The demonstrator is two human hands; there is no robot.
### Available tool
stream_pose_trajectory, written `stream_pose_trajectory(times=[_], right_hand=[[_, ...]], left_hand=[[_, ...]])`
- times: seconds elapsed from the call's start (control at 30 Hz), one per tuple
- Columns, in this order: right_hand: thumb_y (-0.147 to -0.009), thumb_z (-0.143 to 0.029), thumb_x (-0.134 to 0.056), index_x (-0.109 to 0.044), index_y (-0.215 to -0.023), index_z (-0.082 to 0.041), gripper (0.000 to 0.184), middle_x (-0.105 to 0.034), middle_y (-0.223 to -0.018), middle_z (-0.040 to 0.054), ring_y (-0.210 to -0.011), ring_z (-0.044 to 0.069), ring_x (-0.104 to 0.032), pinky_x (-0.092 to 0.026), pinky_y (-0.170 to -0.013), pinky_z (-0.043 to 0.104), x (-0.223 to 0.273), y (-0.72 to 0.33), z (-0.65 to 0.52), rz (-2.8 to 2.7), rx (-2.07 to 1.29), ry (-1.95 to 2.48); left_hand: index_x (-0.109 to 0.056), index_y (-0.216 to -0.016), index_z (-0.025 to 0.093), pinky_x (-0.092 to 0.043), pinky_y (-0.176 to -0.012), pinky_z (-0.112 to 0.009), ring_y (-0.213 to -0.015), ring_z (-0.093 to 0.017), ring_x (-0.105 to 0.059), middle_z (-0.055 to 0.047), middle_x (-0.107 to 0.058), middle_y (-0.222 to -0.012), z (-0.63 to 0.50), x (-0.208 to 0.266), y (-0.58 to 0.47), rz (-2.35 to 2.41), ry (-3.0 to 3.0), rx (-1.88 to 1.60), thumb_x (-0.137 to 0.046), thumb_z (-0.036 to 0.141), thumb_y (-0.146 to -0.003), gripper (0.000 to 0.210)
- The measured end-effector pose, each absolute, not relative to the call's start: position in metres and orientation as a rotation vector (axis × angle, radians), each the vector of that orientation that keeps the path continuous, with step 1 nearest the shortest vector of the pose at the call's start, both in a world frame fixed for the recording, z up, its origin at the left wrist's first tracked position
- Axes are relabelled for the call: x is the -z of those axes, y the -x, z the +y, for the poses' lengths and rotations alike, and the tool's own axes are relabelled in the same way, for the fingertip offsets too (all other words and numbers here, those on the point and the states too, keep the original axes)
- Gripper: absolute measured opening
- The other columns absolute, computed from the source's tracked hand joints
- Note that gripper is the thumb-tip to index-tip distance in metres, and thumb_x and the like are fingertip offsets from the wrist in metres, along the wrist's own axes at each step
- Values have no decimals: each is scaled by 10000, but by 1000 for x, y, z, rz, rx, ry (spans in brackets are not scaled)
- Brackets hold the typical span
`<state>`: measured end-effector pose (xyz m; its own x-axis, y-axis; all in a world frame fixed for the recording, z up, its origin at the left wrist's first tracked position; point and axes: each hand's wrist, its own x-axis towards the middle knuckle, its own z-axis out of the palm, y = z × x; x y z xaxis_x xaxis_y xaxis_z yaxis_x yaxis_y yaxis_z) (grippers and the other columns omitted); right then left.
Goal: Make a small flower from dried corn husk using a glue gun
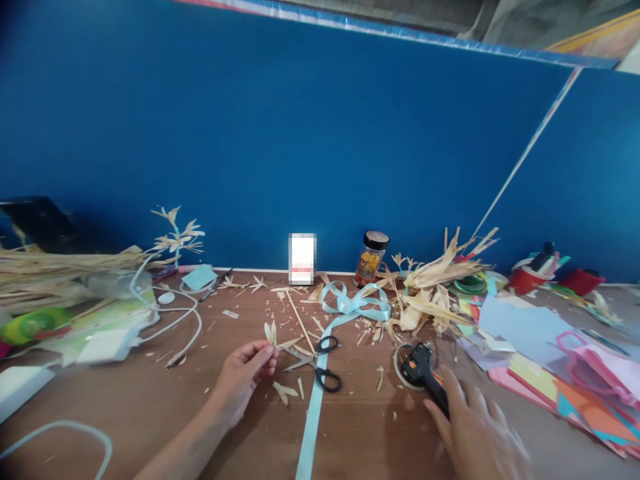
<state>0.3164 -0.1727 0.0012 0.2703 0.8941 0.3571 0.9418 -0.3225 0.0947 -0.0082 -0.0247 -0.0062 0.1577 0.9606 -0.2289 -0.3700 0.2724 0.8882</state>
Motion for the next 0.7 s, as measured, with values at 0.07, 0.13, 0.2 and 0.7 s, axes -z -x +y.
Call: stream_pose_trajectory(times=[0.07, 0.13, 0.2, 0.7], right_hand=[[-726, -473, -481, -532, -1095, -284, 417, -619, -1033, 128, -738, 336, -625, -467, -490, 405, -23, -289, -174, -1800, 490, 2306], [-747, -354, -500, -526, -1111, -312, 367, -645, -1000, 86, -723, 273, -638, -468, -503, 338, -49, -251, -168, -2016, 247, 2078], [-721, -295, -555, -568, -1038, -319, 318, -673, -906, 33, -760, 235, -632, -473, -581, 293, -72, -211, -155, -2234, -70, 1785], [-731, -226, -533, -591, -793, -204, 87, -587, -868, 40, -735, 173, -563, -358, -617, 239, -30, -129, -76, -2347, -452, 1863]], left_hand=[[-624, -704, 119, -443, -528, -172, -533, -68, -519, -7, -610, -619, -25, 7, 8, 954, -790, -1110, -682, 266, -639, 171], [-626, -705, 122, -434, -516, -163, -521, -62, -510, 1, -602, -608, -25, 7, 8, 957, -797, -1109, -682, 265, -638, 168], [-629, -711, 125, -427, -502, -158, -512, -59, -503, 5, -598, -610, -26, 6, 9, 964, -805, -1116, -684, 270, -633, 173], [-625, -733, 133, -411, -480, -164, -473, -56, -475, 32, -559, -560, -24, 7, 8, 985, -816, -1128, -685, 286, -622, 198]])
